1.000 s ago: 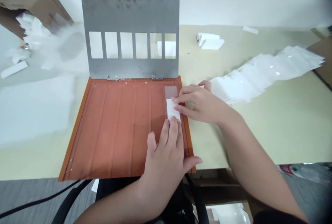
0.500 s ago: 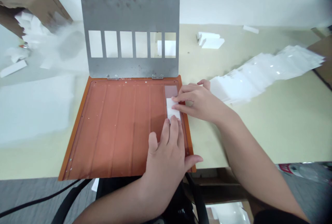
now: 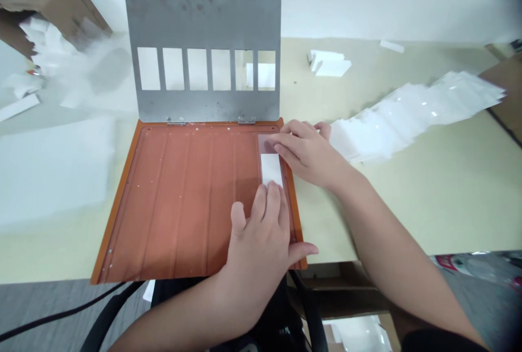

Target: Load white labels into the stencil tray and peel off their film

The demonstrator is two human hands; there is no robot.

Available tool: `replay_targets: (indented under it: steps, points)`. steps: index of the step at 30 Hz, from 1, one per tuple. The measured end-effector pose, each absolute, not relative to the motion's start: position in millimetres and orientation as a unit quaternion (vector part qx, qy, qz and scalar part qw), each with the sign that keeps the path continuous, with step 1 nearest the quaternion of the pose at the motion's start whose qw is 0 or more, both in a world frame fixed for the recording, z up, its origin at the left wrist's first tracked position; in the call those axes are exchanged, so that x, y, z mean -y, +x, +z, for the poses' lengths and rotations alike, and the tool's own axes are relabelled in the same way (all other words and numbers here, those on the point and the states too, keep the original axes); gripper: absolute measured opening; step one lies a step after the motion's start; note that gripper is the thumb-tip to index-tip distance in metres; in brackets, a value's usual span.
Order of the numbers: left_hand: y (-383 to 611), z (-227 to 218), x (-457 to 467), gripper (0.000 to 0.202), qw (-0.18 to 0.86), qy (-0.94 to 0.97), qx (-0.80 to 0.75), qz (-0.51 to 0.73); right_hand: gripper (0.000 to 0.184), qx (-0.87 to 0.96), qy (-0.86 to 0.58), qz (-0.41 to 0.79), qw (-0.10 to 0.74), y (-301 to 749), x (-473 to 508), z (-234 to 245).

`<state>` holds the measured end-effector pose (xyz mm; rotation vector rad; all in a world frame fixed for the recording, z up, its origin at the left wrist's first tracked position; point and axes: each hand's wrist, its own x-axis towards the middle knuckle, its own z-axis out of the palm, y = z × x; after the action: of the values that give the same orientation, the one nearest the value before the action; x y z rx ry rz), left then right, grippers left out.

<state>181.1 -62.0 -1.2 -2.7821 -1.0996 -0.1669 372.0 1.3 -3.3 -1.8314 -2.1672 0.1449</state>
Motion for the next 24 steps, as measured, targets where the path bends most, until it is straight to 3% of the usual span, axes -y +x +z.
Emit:
replay_targets:
  steps: [8,24]
  points:
    - [182.9,-2.8,62.4,0.084,0.065,-0.927,0.364,-0.055,0.035,0.751,-0.646,0.037,0.128,371.9,-4.3,-9.3]
    - [181.5,-2.2,59.9,0.081,0.036,-0.927,0.368,-0.055,0.027,0.743,-0.642,0.052,0.182,367.5,-3.8,-8.1]
